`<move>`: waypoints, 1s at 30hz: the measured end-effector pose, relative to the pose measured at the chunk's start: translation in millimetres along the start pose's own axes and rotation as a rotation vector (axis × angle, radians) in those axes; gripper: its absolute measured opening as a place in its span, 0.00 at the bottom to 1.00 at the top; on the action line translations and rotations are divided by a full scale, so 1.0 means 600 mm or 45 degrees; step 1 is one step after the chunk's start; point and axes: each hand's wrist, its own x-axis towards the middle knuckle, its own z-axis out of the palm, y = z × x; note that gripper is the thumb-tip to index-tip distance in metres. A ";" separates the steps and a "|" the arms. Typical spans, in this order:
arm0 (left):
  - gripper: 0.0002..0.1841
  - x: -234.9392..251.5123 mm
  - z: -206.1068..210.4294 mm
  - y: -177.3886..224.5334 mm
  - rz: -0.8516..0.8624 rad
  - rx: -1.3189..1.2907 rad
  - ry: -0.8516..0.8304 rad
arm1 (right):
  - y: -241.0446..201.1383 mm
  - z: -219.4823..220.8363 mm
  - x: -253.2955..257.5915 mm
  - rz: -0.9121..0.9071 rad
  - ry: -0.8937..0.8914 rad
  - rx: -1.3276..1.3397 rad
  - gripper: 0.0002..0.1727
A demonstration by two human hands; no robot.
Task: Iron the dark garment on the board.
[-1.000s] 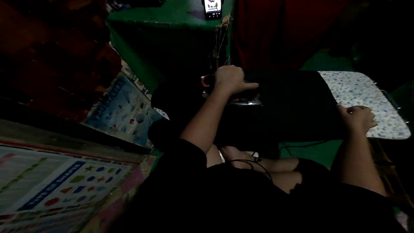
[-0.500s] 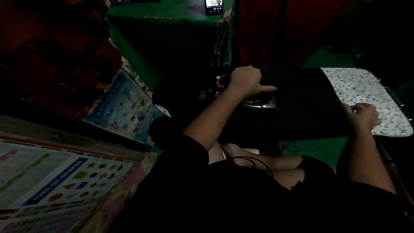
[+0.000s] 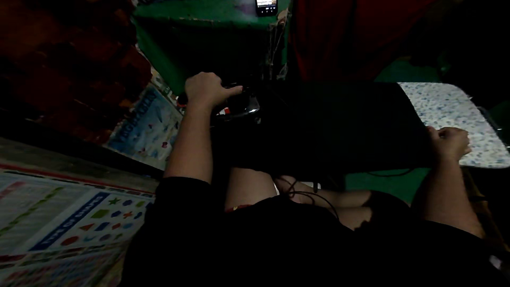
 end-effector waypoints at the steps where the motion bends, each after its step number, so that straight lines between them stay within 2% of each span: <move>1: 0.43 0.001 0.000 -0.001 -0.011 0.012 0.006 | 0.005 0.003 0.004 0.002 0.004 -0.014 0.32; 8: 0.42 -0.002 0.002 0.053 0.075 0.051 -0.047 | -0.018 -0.003 -0.008 0.054 -0.022 -0.003 0.33; 16: 0.43 -0.052 0.021 0.232 0.387 0.045 -0.099 | 0.016 0.014 0.021 0.059 -0.011 -0.025 0.39; 21: 0.42 -0.097 0.033 0.342 0.586 0.021 -0.134 | 0.072 0.048 0.061 0.018 0.055 -0.132 0.39; 25: 0.40 -0.114 0.042 0.384 0.734 0.008 -0.165 | 0.017 0.008 0.022 0.063 -0.032 -0.036 0.38; 26: 0.40 -0.116 0.043 0.384 0.759 0.015 -0.164 | 0.033 0.014 0.027 -0.013 -0.013 -0.121 0.38; 27: 0.40 -0.118 0.042 0.381 0.781 0.023 -0.168 | 0.079 0.040 0.044 -0.217 0.138 -0.258 0.38; 28: 0.40 -0.118 0.041 0.374 0.804 0.031 -0.171 | 0.148 0.092 0.085 -0.518 0.522 -0.293 0.38; 30: 0.40 -0.118 0.035 0.353 0.807 0.050 -0.203 | 0.115 0.058 0.085 -0.124 0.041 -0.223 0.36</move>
